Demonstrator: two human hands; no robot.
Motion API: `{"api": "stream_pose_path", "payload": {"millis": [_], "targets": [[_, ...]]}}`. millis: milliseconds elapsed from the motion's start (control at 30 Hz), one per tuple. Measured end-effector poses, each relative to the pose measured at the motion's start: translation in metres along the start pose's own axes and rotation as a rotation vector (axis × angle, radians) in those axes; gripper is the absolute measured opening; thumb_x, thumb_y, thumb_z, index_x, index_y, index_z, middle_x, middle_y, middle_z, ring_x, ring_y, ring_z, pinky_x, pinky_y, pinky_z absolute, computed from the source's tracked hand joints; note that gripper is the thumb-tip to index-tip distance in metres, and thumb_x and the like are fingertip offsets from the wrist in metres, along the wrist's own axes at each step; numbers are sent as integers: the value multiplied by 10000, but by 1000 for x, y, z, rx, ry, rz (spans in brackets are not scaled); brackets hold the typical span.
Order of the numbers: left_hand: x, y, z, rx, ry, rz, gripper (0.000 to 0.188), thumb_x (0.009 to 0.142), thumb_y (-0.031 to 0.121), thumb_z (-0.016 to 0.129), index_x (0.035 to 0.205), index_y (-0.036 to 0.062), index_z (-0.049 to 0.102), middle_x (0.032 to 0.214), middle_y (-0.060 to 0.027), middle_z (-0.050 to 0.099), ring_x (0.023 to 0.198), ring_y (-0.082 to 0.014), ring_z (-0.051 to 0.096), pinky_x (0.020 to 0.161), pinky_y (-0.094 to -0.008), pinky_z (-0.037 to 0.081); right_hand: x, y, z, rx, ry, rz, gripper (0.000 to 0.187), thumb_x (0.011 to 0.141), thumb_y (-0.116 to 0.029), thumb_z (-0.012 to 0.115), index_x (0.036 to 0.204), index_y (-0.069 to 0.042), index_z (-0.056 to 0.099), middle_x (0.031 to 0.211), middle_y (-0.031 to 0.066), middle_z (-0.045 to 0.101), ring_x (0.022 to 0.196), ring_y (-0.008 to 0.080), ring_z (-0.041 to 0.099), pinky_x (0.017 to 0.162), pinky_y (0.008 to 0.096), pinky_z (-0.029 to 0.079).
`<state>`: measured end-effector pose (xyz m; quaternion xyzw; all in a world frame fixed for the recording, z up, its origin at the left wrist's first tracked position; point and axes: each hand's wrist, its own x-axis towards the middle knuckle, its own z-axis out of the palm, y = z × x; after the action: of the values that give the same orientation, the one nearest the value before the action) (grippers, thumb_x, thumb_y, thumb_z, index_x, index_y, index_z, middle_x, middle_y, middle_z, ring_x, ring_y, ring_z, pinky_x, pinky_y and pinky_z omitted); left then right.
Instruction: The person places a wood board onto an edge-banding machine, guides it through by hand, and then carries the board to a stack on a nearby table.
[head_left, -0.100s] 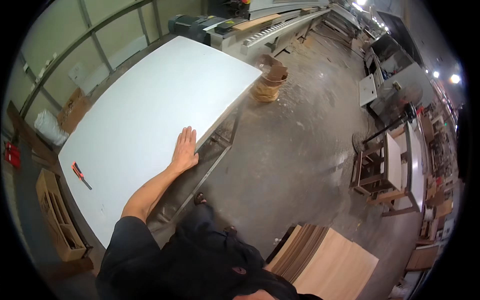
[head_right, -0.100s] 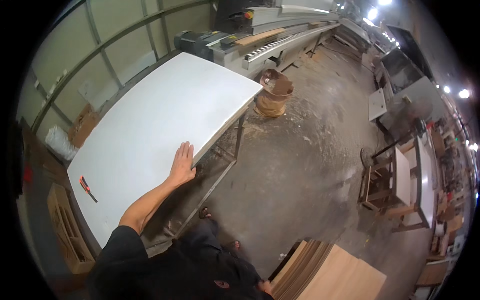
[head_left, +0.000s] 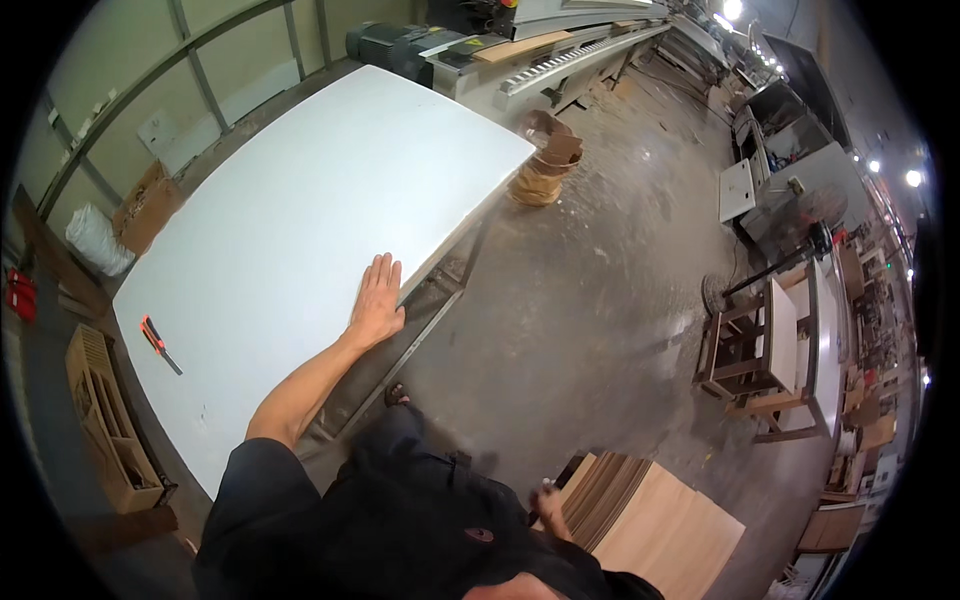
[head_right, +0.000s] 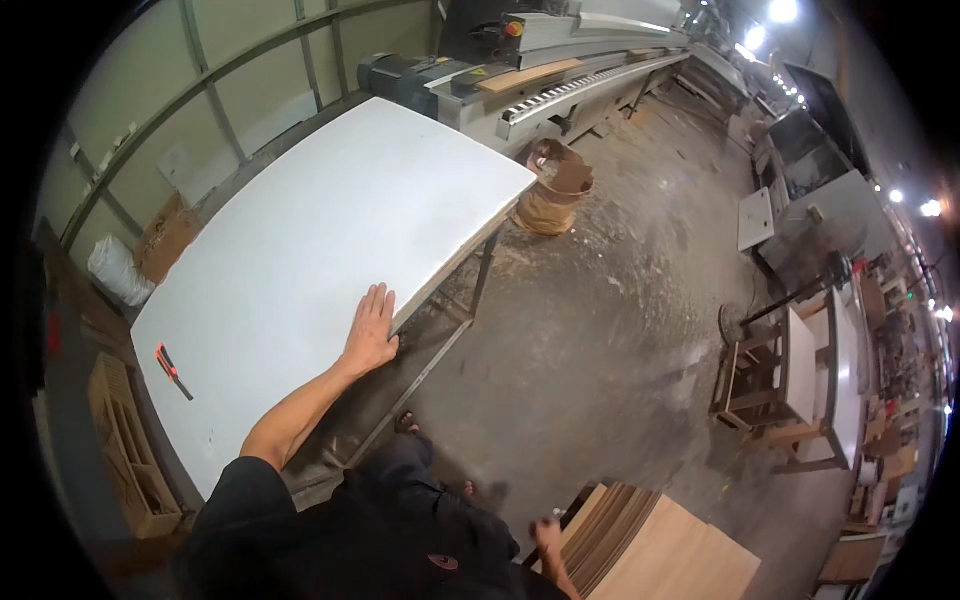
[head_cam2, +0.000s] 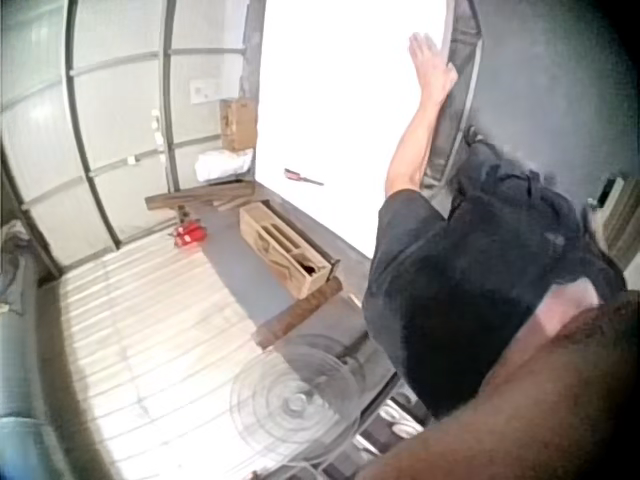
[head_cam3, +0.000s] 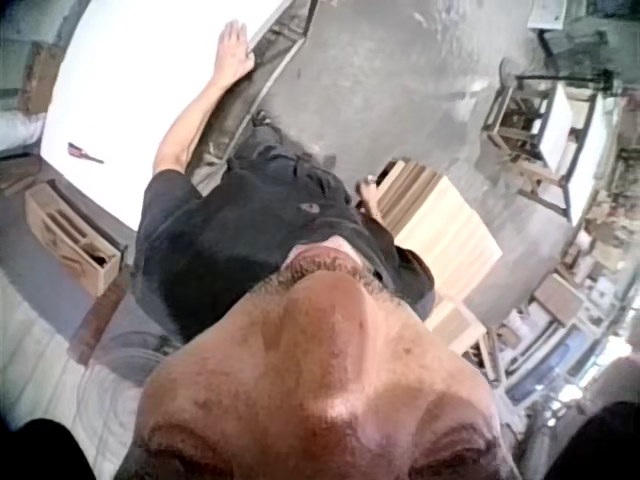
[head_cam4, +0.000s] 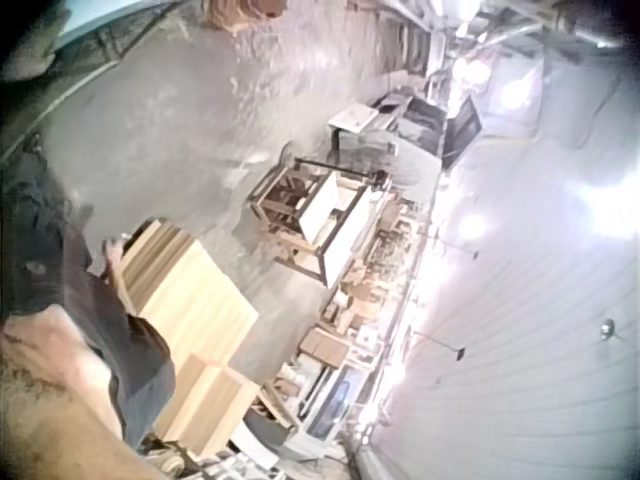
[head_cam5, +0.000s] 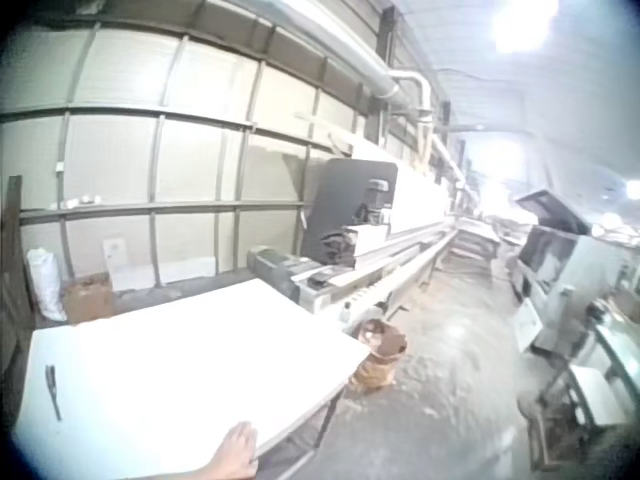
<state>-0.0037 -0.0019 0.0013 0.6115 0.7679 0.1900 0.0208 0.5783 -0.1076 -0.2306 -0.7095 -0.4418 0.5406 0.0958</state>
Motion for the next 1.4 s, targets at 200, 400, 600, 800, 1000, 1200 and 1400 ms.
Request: {"api": "stream_pose_path", "payload": {"millis": [200, 400, 600, 800, 1000, 1200, 1400], "targets": [[-7, -6, 10, -148, 108, 3, 669, 739, 139, 626, 1332, -80, 406, 1451, -292, 276, 1377, -431, 216, 1132, -499, 203, 55, -244, 31, 372, -84, -259, 204, 882, -68, 551, 1058, 35, 563, 797, 90, 611, 659, 149, 575, 618, 276, 490], [-4, -9, 12, -291, 133, -4, 556, 767, 154, 639, 1256, -66, 492, 1422, -227, 364, 1365, -373, 277, 1120, -476, 249, 56, -377, 114, 410, -280, -454, 253, 909, -104, 569, 1112, 48, 582, 864, 95, 645, 728, 156, 602, 676, 293, 508], [-10, -20, 7, -567, 398, -100, 477, 775, 74, 642, 1225, -33, 526, 1179, -197, 599, 1157, -339, 541, 993, -397, 424, 15, -480, 194, 350, -295, -735, 268, 919, -135, 577, 1099, 63, 600, 867, 87, 650, 766, 147, 600, 712, 277, 500], [9, -48, -10, -1413, 368, -585, 517, 845, 72, 624, 1303, -68, 431, 1156, -169, 610, 1018, -231, 611, 830, -311, 497, 22, -560, 231, 287, -331, -837, 267, 912, -99, 577, 1117, 69, 599, 885, 78, 661, 784, 120, 597, 729, 248, 492], [76, -102, -34, -1514, 445, -842, 492, 915, 133, 555, 1319, -96, 391, 1162, -184, 579, 1018, -262, 601, 871, -351, 495, 44, -613, 261, 305, -506, -749, 265, 901, -98, 583, 1114, 58, 602, 847, 67, 658, 745, 98, 597, 669, 225, 491], [219, -147, -44, -1697, 505, -811, 575, 896, 214, 617, 1304, -115, 379, 1121, -173, 589, 1039, -275, 590, 888, -358, 487, 108, -680, 285, 356, -693, -695, 336, 916, -135, 590, 1186, 60, 548, 872, 82, 649, 765, 118, 607, 672, 241, 511], [328, -198, -30, -1770, 548, -834, 529, 908, 235, 607, 1288, -75, 410, 1220, -190, 539, 1098, -331, 562, 941, -425, 474, 143, -800, 300, 489, -741, -656, 513, 896, -237, 643, 1257, 83, 466, 913, 97, 627, 819, 146, 600, 678, 267, 510]]}}
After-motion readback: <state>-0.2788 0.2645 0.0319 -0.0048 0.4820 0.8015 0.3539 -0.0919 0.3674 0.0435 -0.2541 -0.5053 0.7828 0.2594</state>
